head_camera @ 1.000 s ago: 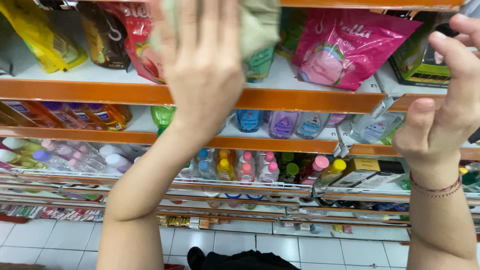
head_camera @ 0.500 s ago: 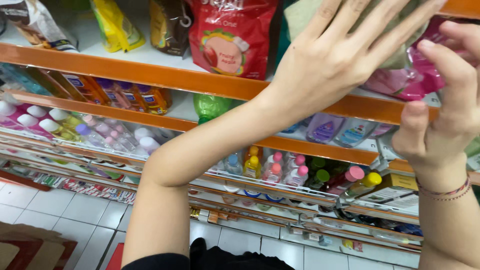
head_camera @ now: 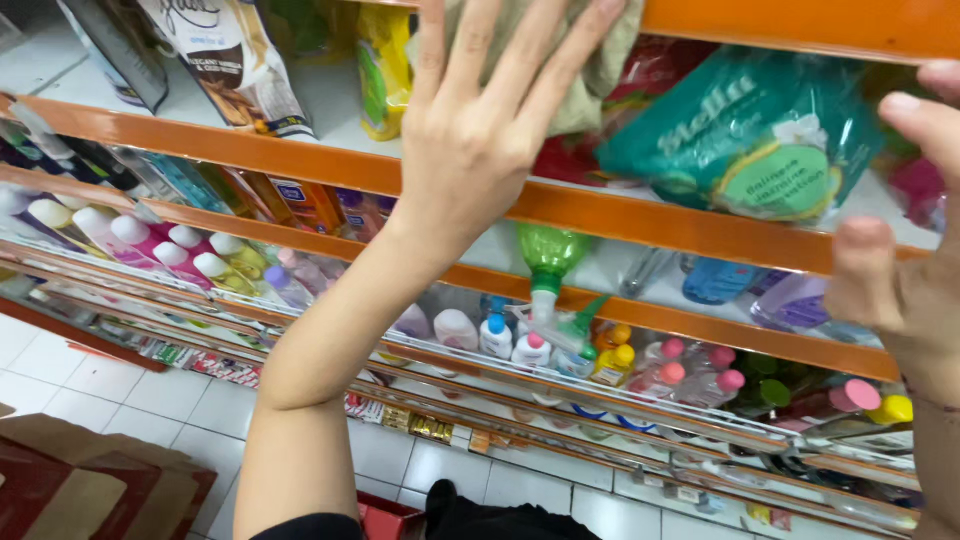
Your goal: The person wipes the edges and surfaces of store shelves using a cloth, occasionally spraying a liquid cleaner from a bottle onto the shelves or cloth.
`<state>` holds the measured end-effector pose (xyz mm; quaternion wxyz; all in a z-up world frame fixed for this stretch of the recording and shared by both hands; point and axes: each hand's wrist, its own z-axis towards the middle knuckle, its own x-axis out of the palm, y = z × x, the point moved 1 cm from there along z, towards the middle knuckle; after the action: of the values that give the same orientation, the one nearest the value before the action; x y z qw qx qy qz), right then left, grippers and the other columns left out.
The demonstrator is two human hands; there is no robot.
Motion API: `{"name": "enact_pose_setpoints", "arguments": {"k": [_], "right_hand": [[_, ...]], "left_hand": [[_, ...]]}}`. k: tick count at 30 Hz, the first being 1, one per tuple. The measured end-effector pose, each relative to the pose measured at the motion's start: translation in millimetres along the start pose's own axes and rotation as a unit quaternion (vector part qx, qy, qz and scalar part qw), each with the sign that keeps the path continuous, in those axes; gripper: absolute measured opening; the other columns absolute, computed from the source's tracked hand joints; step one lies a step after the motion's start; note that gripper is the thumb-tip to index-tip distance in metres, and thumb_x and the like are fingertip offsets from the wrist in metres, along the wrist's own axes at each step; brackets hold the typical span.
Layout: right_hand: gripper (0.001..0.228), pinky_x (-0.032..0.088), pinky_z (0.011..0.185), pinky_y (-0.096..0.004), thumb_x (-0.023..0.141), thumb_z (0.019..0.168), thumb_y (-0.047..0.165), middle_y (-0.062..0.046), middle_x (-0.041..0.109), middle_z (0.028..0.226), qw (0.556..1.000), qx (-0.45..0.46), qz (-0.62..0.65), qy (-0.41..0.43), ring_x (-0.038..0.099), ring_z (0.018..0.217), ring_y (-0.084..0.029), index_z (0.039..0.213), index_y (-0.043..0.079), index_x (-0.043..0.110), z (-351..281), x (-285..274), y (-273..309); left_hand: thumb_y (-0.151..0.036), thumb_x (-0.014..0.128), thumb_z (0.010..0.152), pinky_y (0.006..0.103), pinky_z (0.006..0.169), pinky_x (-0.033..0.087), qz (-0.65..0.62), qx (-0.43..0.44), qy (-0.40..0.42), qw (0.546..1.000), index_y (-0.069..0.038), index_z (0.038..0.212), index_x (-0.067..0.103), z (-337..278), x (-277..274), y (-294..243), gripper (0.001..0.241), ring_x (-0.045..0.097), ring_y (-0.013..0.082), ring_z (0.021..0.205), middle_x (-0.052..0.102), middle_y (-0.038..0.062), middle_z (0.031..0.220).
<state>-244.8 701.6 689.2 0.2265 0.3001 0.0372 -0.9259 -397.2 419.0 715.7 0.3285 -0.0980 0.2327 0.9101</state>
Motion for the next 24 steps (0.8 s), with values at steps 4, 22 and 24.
{"name": "enact_pose_setpoints", "arguments": {"k": [4,22,24], "right_hand": [[0.051,0.047,0.104,-0.041,0.076,0.102,0.022,-0.019,0.052,0.143,0.985,-0.033,-0.166,0.026,0.056,0.120,-0.035,0.145,0.005,0.055,16,27,32],[0.022,0.031,0.076,-0.032,0.070,0.101,0.021,0.000,0.046,0.087,0.906,-0.097,-0.410,0.030,0.045,0.078,-0.020,0.117,0.008,0.063,20,28,31],[0.026,0.032,0.075,-0.033,0.069,0.102,0.018,0.000,0.046,0.084,0.916,-0.069,-0.396,0.013,0.044,0.075,-0.021,0.124,0.004,0.065,14,25,23]], "left_hand": [[-0.009,0.056,0.102,0.0570,0.122,0.028,-0.070,-0.002,0.011,0.997,-0.015,0.152,0.057,-4,8,4,0.051,0.045,0.0353,0.142,0.056,0.007,0.150],[-0.006,0.059,0.100,0.0627,0.118,0.029,-0.097,0.003,-0.016,0.995,-0.013,0.151,0.061,-14,9,11,0.051,0.046,0.0445,0.137,0.057,0.015,0.145],[-0.008,0.059,0.100,0.0613,0.119,0.029,-0.095,0.011,0.004,0.995,-0.012,0.153,0.060,-8,17,0,0.053,0.047,0.0445,0.137,0.057,0.016,0.145]]}}
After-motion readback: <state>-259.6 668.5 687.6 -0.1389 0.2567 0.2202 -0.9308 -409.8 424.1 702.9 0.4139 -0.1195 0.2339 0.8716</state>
